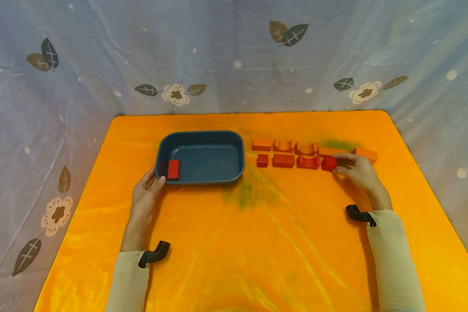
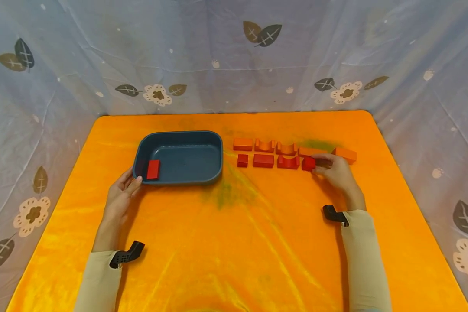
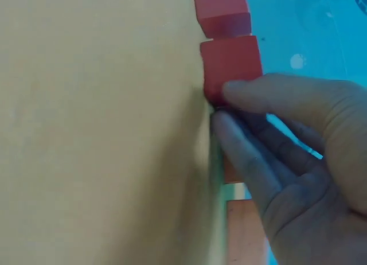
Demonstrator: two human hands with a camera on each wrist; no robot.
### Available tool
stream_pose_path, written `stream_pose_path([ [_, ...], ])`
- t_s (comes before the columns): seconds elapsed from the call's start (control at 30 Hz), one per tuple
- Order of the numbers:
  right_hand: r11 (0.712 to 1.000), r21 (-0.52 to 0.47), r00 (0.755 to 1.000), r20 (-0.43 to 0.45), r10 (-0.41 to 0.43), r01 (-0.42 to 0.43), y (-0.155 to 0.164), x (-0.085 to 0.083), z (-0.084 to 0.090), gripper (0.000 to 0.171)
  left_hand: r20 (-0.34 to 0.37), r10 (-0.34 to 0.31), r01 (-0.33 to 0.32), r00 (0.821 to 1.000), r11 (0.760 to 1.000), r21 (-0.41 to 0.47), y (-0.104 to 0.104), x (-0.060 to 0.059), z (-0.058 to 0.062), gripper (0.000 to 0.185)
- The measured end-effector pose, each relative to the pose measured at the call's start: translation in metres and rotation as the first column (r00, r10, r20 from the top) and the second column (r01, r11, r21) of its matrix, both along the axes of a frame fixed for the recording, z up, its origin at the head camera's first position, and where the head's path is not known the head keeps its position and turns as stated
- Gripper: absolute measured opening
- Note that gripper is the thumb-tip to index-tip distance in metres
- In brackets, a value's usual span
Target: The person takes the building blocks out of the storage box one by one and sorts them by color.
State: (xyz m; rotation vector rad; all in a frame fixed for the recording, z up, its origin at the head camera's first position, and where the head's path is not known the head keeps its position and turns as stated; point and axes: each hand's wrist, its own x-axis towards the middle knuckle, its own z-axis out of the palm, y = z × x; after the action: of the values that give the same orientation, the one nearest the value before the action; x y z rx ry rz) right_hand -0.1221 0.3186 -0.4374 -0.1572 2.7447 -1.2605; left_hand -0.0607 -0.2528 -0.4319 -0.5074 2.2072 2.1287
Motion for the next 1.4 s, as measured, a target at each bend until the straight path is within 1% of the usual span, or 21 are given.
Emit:
stream_pose_path([
  [0.1,0.998,0.05,0.999,0.007,0.034,-0.034,-0.002,-0.001,0.01,0.044,-0.004,-0.004,0.004,1.0,1.0,0.0,0.0,0.0,0.0,0.063],
  [0.23,0.991,0.12,0.998,-0.007,0.064,-0.063,-0.006,-0.005,0.023,0.043,-0.018,-0.009,0.009,1.0,1.0,0.007,0.0,0.001,0.001,0.062],
  [0.37,0.992,0.118,0.998,-0.007,0.056,-0.054,-0.016,-0.01,0.032,0.041,-0.023,-0.012,0.013,1.0,1.0,0.02,0.0,0.001,0.0,0.062],
  [0.43,0.992,0.113,0.998,-0.012,0.065,-0.063,-0.024,-0.012,0.037,0.041,-0.024,-0.011,0.012,1.0,1.0,0.02,0.0,0.001,0.0,0.062],
  [0.47,0.993,0.096,0.997,-0.011,0.071,-0.07,-0.028,-0.013,0.039,0.041,-0.023,-0.01,0.011,1.0,1.0,0.017,0.0,0.001,0.0,0.062],
  [0.5,0.992,0.103,0.997,-0.023,0.08,-0.078,-0.033,-0.015,0.041,0.041,-0.024,-0.012,0.013,1.0,1.0,0.015,0.0,0.001,0.0,0.062],
  [0.63,0.984,0.098,0.986,-0.06,0.157,-0.151,-0.058,-0.021,0.049,0.038,-0.025,-0.016,0.016,1.0,1.0,0.006,0.0,0.0,0.0,0.062],
  [0.7,0.978,0.1,0.978,-0.08,0.193,-0.185,-0.073,-0.025,0.053,0.037,-0.028,-0.017,0.017,0.999,1.0,0.017,0.001,0.0,-0.001,0.062],
  [0.83,0.962,0.082,0.961,-0.077,0.265,-0.259,-0.11,-0.033,0.059,0.037,-0.037,-0.012,0.013,0.999,0.999,0.033,0.001,0.0,-0.001,0.06],
  [0.93,0.945,0.061,0.944,-0.069,0.324,-0.32,-0.142,-0.039,0.065,0.038,-0.041,-0.007,0.008,0.999,0.999,0.031,0.0,0.001,-0.001,0.06],
  [1.07,0.912,0.078,0.909,-0.084,0.409,-0.403,-0.186,-0.044,0.071,0.038,-0.035,-0.004,0.004,0.999,1.0,0.015,0.0,0.0,-0.002,0.062],
  [1.17,0.883,0.1,0.881,-0.079,0.466,-0.458,-0.216,-0.046,0.071,0.037,-0.03,-0.003,0.003,1.0,1.0,0.003,-0.001,-0.001,-0.003,0.063],
  [1.23,0.864,0.106,0.864,-0.059,0.5,-0.493,-0.235,-0.047,0.071,0.035,-0.029,-0.003,0.003,1.0,1.0,0.0,-0.001,-0.001,-0.004,0.064],
  [1.3,0.837,0.126,0.839,-0.046,0.542,-0.533,-0.253,-0.048,0.069,0.035,-0.03,-0.004,0.004,1.0,1.0,-0.001,-0.002,-0.001,-0.004,0.064],
  [1.4,0.789,0.172,0.796,-0.04,0.604,-0.59,-0.278,-0.05,0.065,0.035,-0.032,-0.008,0.008,0.999,1.0,0.006,-0.003,0.0,-0.003,0.063],
])
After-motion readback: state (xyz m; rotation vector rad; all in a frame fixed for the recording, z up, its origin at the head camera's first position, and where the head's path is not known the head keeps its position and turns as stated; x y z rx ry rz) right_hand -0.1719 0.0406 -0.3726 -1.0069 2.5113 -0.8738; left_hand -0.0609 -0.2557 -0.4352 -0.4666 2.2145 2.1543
